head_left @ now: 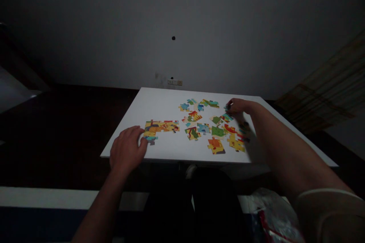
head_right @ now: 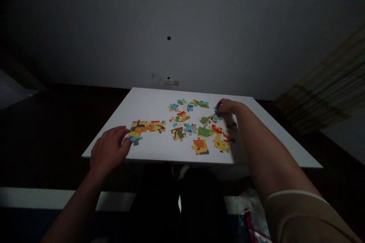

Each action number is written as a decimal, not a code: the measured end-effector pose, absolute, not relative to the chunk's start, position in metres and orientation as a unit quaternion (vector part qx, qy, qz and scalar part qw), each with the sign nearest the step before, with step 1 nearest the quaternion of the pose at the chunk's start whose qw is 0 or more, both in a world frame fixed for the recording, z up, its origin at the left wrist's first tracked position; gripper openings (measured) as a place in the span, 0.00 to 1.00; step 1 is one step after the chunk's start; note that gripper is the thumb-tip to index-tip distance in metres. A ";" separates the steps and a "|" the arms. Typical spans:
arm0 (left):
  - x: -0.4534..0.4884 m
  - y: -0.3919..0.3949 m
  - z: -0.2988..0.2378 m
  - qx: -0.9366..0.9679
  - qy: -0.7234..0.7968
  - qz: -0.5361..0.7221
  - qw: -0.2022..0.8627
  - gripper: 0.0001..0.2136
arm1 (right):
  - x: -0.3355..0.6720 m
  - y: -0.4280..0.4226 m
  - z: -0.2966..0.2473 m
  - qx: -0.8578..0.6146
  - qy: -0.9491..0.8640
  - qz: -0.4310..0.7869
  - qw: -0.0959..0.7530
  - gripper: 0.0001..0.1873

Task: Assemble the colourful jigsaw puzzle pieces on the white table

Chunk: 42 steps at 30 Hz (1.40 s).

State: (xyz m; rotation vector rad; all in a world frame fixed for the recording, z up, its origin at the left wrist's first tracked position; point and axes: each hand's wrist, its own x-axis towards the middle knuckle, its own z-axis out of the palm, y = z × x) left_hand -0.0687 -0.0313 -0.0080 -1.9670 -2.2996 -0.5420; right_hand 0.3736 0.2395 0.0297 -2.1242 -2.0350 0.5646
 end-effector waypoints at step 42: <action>-0.069 -0.044 -0.012 -0.633 -0.735 -0.243 0.013 0.16 | 0.118 0.036 0.011 -0.369 -0.911 0.085 0.163 0.14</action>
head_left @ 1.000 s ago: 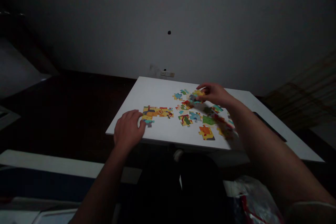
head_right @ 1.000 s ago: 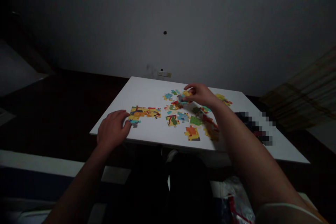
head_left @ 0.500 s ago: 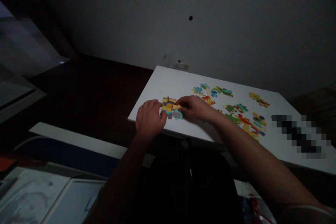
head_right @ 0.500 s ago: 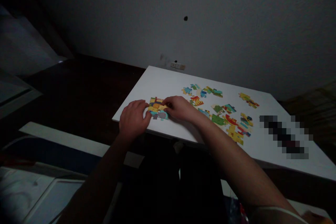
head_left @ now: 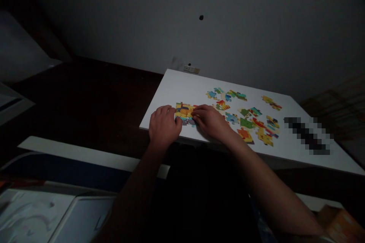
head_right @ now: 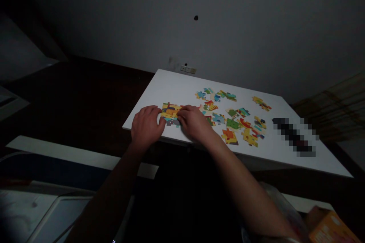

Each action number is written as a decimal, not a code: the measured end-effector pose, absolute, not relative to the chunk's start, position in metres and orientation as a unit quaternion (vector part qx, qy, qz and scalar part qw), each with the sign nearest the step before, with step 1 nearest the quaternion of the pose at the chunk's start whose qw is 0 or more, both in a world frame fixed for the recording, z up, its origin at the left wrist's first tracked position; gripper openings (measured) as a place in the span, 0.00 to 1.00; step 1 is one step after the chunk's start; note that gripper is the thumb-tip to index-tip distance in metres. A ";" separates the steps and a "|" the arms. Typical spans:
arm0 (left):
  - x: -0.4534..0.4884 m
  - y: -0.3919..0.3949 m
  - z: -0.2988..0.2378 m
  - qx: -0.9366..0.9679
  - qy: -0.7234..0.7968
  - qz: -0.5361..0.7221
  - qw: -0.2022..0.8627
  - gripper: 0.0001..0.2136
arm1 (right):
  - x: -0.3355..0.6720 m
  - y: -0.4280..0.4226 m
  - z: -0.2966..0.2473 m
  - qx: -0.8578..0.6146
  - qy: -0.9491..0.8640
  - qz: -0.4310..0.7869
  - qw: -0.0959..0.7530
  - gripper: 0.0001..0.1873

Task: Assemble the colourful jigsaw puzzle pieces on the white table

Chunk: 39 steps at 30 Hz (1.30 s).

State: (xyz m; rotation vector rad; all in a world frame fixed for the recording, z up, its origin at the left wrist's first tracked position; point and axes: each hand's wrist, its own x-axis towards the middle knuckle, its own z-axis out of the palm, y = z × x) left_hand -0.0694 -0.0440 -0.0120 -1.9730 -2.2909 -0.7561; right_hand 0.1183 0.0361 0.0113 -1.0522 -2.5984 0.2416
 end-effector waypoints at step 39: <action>-0.024 -0.048 0.003 -0.715 -0.672 -0.194 0.003 0.18 | 0.142 -0.010 -0.007 -0.385 -0.892 0.092 0.218 0.20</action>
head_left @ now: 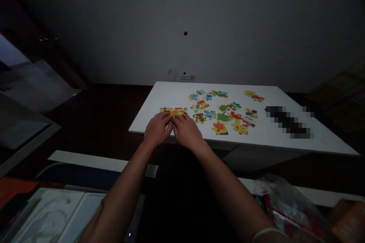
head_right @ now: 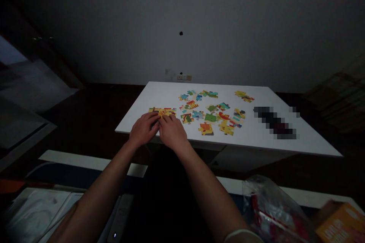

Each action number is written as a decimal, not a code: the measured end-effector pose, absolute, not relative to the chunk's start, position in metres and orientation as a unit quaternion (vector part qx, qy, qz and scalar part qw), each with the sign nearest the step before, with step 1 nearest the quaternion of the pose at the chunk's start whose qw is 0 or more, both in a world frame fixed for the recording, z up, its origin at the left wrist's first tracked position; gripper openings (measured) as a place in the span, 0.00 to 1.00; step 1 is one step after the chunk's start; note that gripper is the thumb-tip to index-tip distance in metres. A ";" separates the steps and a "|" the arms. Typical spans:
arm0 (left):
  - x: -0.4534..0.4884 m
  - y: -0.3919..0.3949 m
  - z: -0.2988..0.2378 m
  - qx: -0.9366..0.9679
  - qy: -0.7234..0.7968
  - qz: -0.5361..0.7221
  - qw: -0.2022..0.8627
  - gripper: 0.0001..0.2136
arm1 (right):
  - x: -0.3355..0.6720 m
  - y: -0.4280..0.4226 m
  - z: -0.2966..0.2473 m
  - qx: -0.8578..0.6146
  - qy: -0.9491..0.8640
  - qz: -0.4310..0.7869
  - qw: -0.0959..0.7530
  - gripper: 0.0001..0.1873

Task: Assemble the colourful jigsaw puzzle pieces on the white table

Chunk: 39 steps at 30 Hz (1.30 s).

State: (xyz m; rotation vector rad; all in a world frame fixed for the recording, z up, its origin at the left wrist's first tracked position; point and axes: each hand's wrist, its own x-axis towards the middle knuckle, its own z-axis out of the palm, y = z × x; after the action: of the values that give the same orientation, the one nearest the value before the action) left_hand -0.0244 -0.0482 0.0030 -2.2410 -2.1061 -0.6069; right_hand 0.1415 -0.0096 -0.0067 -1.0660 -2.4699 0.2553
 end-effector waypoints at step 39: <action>-0.010 -0.044 -0.008 -0.689 -0.694 -0.202 0.044 0.18 | 0.304 0.159 0.016 -0.548 -0.817 0.124 0.128 0.20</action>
State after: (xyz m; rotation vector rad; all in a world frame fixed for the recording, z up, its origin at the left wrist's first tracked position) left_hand -0.0103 -0.0443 -0.0077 -2.1078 -2.1220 -0.6191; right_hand 0.3039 0.1591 0.0164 -1.5939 -2.3780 0.3596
